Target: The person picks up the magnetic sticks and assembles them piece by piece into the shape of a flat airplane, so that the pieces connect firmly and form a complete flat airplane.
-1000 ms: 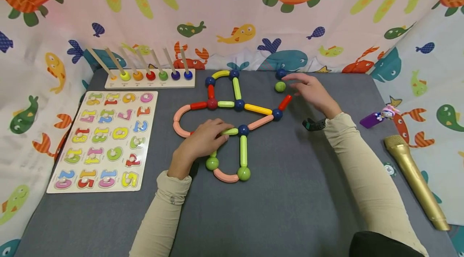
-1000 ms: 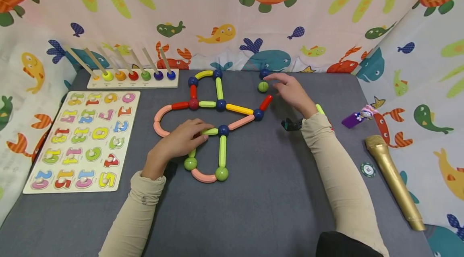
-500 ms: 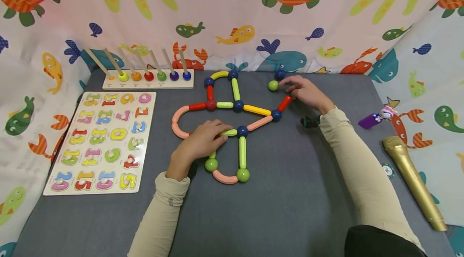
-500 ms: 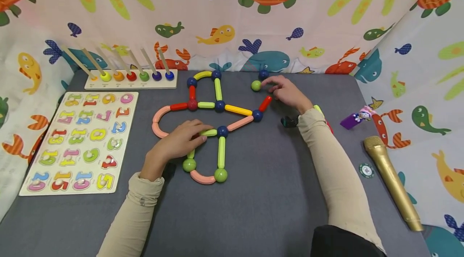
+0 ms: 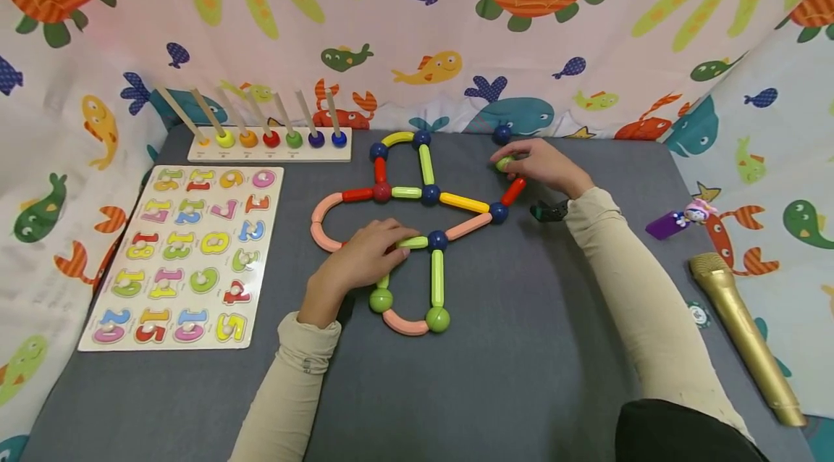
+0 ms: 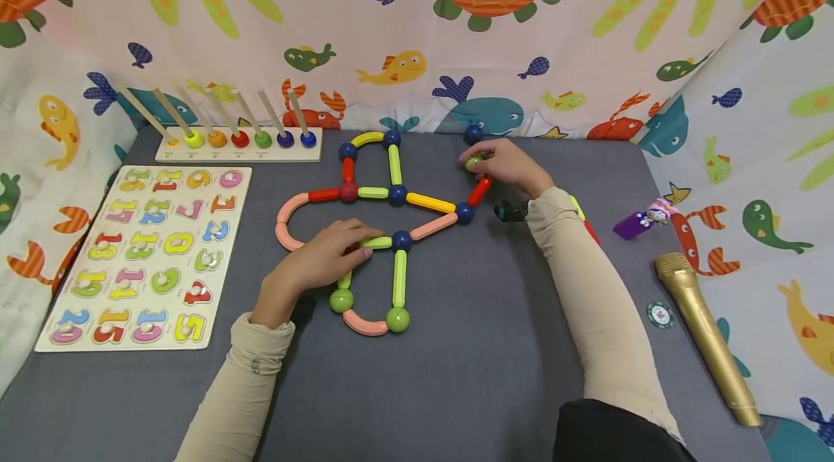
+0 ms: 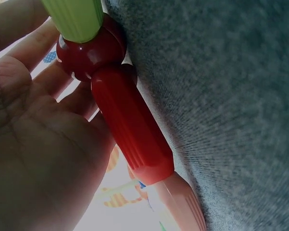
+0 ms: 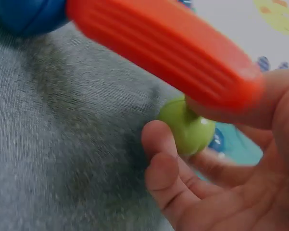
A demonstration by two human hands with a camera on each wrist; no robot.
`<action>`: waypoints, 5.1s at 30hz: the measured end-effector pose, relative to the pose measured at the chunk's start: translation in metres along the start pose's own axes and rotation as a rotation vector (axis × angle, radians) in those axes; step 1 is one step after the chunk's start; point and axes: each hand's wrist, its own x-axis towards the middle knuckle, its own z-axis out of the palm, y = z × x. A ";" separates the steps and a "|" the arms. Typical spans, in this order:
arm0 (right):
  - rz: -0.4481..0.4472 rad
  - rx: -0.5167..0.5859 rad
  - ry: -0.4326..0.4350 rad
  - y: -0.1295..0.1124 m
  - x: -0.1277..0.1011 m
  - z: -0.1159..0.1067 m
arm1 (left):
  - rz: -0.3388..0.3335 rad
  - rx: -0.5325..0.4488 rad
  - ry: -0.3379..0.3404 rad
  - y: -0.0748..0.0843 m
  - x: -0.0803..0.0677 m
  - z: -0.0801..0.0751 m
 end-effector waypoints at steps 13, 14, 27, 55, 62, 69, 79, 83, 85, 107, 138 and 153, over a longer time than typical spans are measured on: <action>0.051 0.155 0.096 0.003 -0.054 -0.014 | 0.005 -0.004 0.012 0.002 -0.002 -0.001; 0.049 0.141 0.095 0.002 -0.053 -0.014 | 0.002 -0.003 0.010 0.002 -0.001 -0.002; 0.000 -0.128 0.126 -0.013 -0.033 -0.024 | 0.018 -0.009 -0.001 0.000 -0.002 -0.003; 0.097 -0.176 -0.141 -0.012 -0.014 -0.051 | 0.033 -0.031 0.020 -0.002 0.000 0.002; 0.073 -0.130 -0.087 -0.004 -0.023 -0.052 | 0.011 -0.028 0.021 0.001 -0.002 -0.001; 0.100 -0.173 -0.183 -0.010 -0.011 -0.038 | 0.022 -0.022 0.016 0.002 -0.002 -0.001; 0.140 -0.181 0.001 0.008 -0.068 -0.054 | 0.014 -0.042 0.018 -0.002 0.000 -0.001; 0.103 -0.336 0.134 0.026 -0.106 -0.061 | 0.014 -0.053 0.007 -0.001 0.001 0.001; 0.120 -0.438 0.165 0.036 -0.124 -0.061 | 0.019 -0.053 0.003 -0.001 0.002 0.002; 0.125 -0.482 0.216 0.060 -0.183 0.014 | 0.016 -0.057 0.028 0.001 0.003 0.005; 0.070 0.294 0.492 0.001 -0.116 0.079 | -0.004 -0.045 0.012 0.003 0.003 0.001; 0.000 -0.241 0.725 0.037 -0.121 0.018 | -0.004 -0.052 0.006 0.004 0.002 -0.002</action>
